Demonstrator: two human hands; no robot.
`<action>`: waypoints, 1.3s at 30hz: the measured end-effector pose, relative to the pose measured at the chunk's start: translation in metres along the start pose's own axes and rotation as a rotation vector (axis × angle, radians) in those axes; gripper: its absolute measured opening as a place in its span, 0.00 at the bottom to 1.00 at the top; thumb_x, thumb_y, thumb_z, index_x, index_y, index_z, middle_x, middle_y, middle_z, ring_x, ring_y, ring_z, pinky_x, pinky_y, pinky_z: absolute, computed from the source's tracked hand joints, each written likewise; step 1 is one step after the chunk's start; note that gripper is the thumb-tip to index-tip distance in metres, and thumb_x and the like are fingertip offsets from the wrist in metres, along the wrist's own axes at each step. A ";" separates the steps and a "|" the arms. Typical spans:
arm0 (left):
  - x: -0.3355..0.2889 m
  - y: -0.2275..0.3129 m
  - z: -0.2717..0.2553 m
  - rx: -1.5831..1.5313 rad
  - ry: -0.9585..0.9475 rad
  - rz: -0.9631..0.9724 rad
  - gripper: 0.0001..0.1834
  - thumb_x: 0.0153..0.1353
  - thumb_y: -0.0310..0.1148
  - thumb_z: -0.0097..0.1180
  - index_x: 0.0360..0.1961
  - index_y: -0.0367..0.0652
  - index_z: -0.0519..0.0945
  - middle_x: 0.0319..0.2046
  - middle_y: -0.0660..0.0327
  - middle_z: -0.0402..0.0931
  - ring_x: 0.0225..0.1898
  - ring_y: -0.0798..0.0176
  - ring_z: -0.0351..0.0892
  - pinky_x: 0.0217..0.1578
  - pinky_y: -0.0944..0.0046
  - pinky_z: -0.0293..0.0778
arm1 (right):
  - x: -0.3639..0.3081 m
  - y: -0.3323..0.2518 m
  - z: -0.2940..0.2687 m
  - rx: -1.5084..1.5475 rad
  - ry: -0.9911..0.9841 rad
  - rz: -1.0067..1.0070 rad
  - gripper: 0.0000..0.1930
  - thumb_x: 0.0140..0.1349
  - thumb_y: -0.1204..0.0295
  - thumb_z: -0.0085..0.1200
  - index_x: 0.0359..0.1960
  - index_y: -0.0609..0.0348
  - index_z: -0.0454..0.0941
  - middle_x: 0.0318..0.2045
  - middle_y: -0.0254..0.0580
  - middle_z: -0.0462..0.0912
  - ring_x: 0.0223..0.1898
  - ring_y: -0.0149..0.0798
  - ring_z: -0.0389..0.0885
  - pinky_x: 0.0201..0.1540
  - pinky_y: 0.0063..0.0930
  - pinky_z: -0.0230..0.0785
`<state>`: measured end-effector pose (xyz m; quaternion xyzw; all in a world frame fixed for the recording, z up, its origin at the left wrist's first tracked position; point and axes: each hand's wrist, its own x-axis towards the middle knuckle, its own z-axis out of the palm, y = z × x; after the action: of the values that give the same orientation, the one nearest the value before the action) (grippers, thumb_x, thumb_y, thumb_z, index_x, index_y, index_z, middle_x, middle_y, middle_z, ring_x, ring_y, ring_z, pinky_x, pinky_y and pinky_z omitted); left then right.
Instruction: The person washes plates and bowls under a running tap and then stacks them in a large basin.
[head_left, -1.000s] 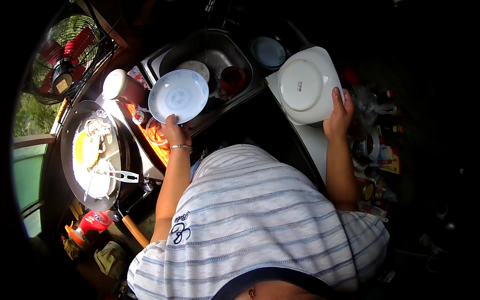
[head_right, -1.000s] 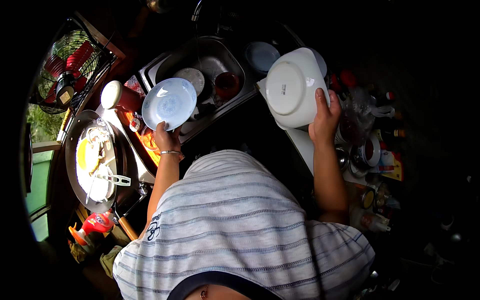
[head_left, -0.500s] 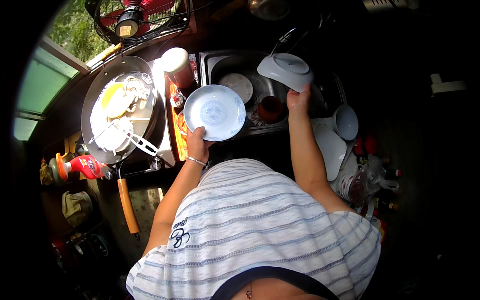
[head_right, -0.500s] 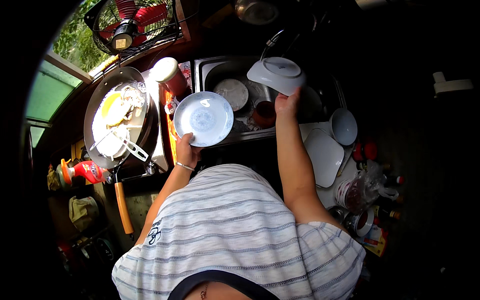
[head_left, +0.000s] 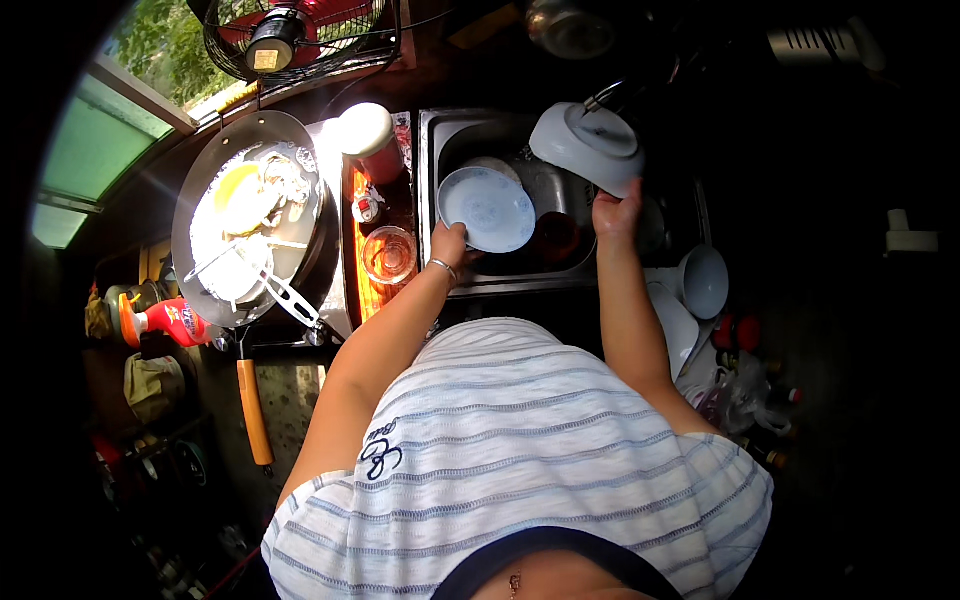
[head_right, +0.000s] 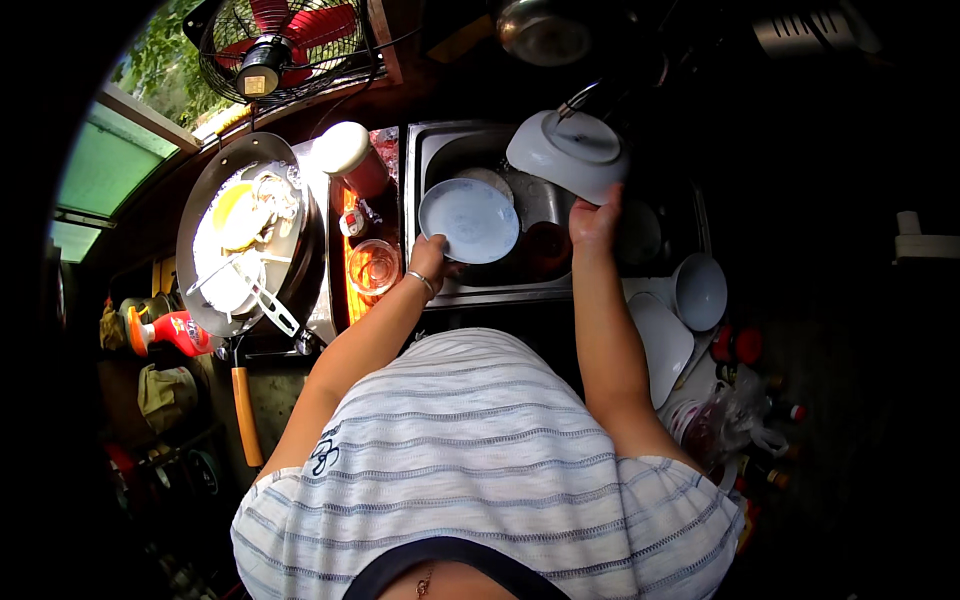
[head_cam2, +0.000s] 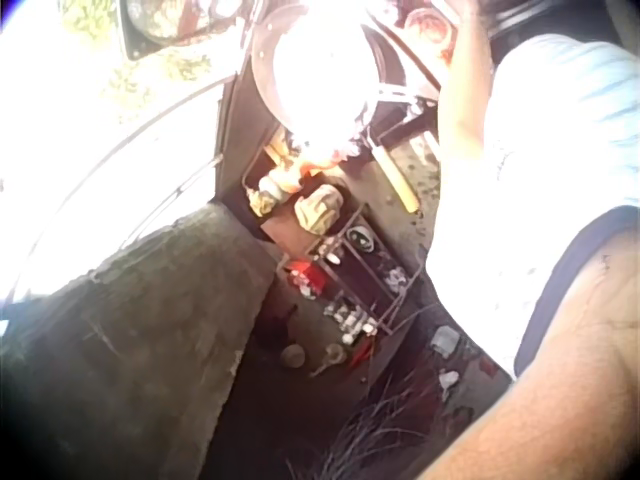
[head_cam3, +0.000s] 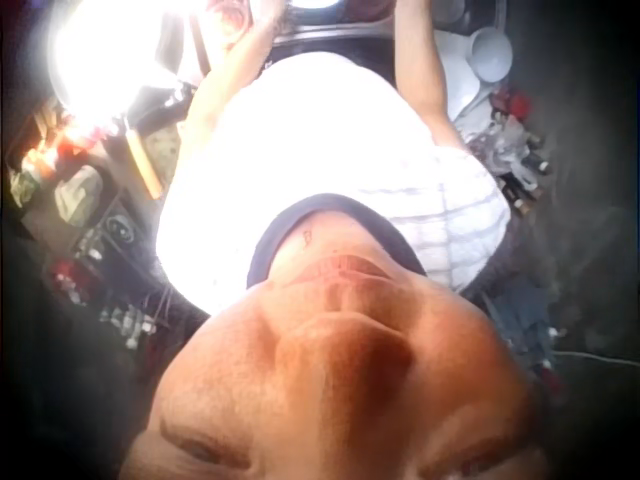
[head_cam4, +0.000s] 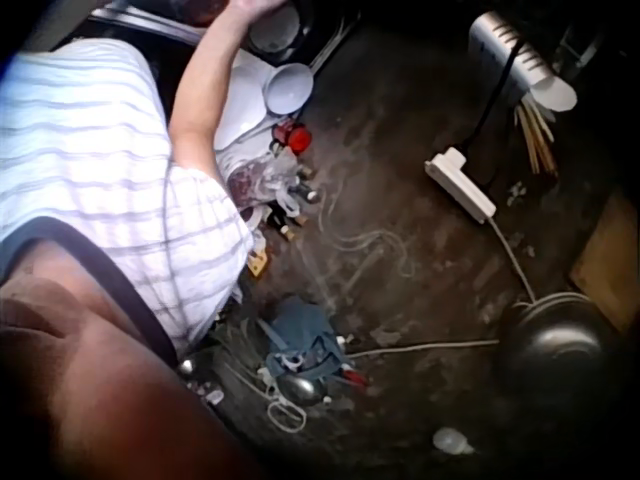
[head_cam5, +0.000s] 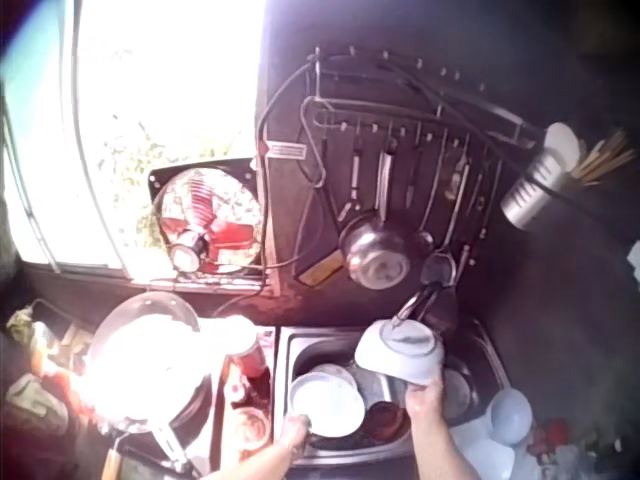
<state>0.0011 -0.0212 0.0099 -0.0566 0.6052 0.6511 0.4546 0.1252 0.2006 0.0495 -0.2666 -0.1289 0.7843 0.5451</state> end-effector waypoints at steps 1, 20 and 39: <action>0.018 -0.007 0.008 -0.013 0.014 -0.056 0.20 0.55 0.30 0.38 0.50 0.38 0.60 0.44 0.49 0.67 0.41 0.51 0.73 0.28 0.55 0.79 | -0.003 -0.004 0.003 -0.014 0.017 0.009 0.15 0.62 0.64 0.42 0.45 0.60 0.70 0.46 0.38 0.74 0.48 0.37 0.72 0.51 0.30 0.65; 0.057 -0.014 0.089 -0.291 -0.037 0.207 0.26 0.61 0.43 0.44 0.56 0.37 0.61 0.47 0.54 0.69 0.50 0.57 0.68 0.52 0.58 0.61 | -0.002 -0.023 -0.001 -0.111 0.066 0.058 0.17 0.61 0.62 0.45 0.47 0.59 0.68 0.47 0.36 0.73 0.50 0.35 0.70 0.53 0.28 0.62; 0.057 0.038 0.134 -0.432 -0.085 0.160 0.21 0.63 0.46 0.36 0.46 0.41 0.68 0.37 0.60 0.73 0.33 0.66 0.74 0.28 0.69 0.71 | -0.013 -0.008 -0.024 -0.192 -0.015 0.183 0.19 0.59 0.64 0.49 0.49 0.59 0.67 0.48 0.36 0.72 0.51 0.33 0.69 0.55 0.26 0.60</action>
<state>0.0064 0.1273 0.0374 -0.0769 0.4348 0.8011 0.4040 0.1477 0.1894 0.0374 -0.3225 -0.1829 0.8166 0.4424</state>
